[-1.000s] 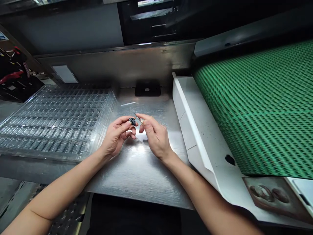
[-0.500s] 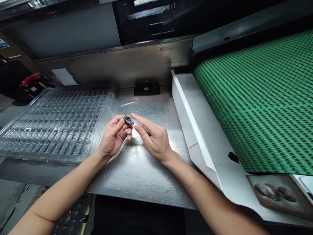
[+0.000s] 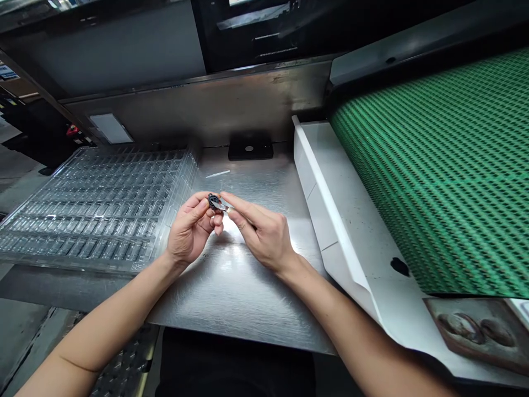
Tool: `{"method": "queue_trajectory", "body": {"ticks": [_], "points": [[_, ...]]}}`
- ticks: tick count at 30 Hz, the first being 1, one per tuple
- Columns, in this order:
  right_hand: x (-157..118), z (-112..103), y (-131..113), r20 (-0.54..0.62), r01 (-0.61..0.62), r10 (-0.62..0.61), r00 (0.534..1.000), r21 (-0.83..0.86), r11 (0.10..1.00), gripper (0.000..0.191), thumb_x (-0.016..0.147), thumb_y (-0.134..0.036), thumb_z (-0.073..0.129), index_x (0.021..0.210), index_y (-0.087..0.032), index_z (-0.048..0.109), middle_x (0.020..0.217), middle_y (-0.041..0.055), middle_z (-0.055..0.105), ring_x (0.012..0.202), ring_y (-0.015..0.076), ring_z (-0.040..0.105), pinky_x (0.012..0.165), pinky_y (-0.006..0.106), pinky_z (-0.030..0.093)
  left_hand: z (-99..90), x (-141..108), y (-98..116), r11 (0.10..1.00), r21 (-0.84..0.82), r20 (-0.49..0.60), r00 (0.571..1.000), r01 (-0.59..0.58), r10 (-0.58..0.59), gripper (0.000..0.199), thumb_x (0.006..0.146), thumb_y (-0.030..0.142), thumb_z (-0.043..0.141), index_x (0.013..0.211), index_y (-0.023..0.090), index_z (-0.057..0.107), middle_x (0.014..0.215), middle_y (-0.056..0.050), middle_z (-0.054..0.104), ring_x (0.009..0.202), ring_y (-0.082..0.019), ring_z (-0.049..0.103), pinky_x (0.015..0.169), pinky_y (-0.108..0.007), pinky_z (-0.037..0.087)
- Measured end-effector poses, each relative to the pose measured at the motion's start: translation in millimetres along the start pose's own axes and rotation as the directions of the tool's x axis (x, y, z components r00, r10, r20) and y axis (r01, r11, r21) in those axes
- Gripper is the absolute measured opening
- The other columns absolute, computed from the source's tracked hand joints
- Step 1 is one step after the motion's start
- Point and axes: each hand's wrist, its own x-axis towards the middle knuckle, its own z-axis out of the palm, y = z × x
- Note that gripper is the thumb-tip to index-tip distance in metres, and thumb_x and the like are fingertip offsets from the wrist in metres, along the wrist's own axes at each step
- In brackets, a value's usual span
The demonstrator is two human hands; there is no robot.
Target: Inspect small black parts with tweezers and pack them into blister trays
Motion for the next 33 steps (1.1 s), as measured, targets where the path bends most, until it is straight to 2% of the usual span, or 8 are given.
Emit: {"method": "queue_trajectory", "body": {"ticks": [8,13,20,27,30,33], "points": [[0.0,-0.6,0.3,0.0,0.053,-0.053,0.999,-0.001,0.999,0.039,0.116,-0.025,0.064,0.154,-0.032,0.071,0.142,0.0018,0.077,0.115,0.0202,0.081,0.094,0.033,0.066,-0.2,-0.4,0.8,1.0,-0.009,0.0,1.0,0.022,-0.022,0.038,0.083,0.042,0.097,0.101,0.015,0.078,0.083,-0.004,0.071,0.064,-0.012,0.065,0.053,-0.022,0.057],[0.1,-1.6,-0.1,0.003,0.056,-0.056,0.998,0.003,0.998,0.039,0.116,-0.025,0.063,0.154,-0.032,0.071,0.143,0.0018,0.077,0.116,0.0209,0.081,0.094,0.034,0.066,-1.1,0.0,2.1,0.999,-0.023,0.007,0.999,0.033,-0.033,0.038,0.083,0.041,0.098,0.101,0.014,0.079,0.08,-0.004,0.071,0.064,-0.012,0.065,0.052,-0.022,0.058],[0.9,-3.8,-0.8,0.02,0.032,-0.032,0.999,-0.016,0.999,0.037,0.117,-0.03,0.061,0.151,-0.032,0.074,0.128,0.0023,0.083,0.095,0.0196,0.081,0.081,0.034,0.064,-0.6,0.6,3.9,0.999,-0.025,0.003,0.999,0.046,-0.046,0.039,0.081,0.041,0.099,0.1,0.014,0.079,0.079,-0.003,0.071,0.062,-0.012,0.065,0.05,-0.021,0.057],[1.4,-5.0,-2.2,0.035,-0.005,0.007,0.999,-0.039,0.999,0.037,0.117,-0.034,0.06,0.15,-0.031,0.075,0.128,0.0034,0.083,0.095,0.0211,0.081,0.081,0.035,0.064,-0.8,0.4,3.9,0.999,-0.004,-0.001,0.999,0.052,-0.052,0.038,0.081,0.043,0.098,0.1,0.015,0.079,0.079,-0.004,0.071,0.062,-0.012,0.064,0.05,-0.021,0.055],[1.6,-5.1,-2.6,0.042,0.014,-0.013,0.999,-0.034,0.999,0.038,0.117,-0.032,0.061,0.152,-0.03,0.073,0.136,0.0028,0.08,0.105,0.0218,0.082,0.086,0.035,0.065,-1.0,0.7,4.0,0.999,-0.02,0.001,0.999,0.044,-0.044,0.039,0.08,0.042,0.099,0.099,0.014,0.079,0.079,-0.003,0.071,0.062,-0.012,0.064,0.05,-0.021,0.056],[1.5,-5.2,-2.1,0.038,0.044,-0.043,0.998,-0.041,0.998,0.039,0.116,-0.03,0.063,0.155,-0.031,0.071,0.138,0.0023,0.08,0.103,0.0207,0.082,0.084,0.034,0.064,-0.6,0.8,4.2,0.999,-0.035,-0.001,0.999,0.038,-0.038,0.038,0.079,0.041,0.1,0.098,0.014,0.081,0.079,-0.003,0.071,0.062,-0.012,0.064,0.05,-0.021,0.056]]}}
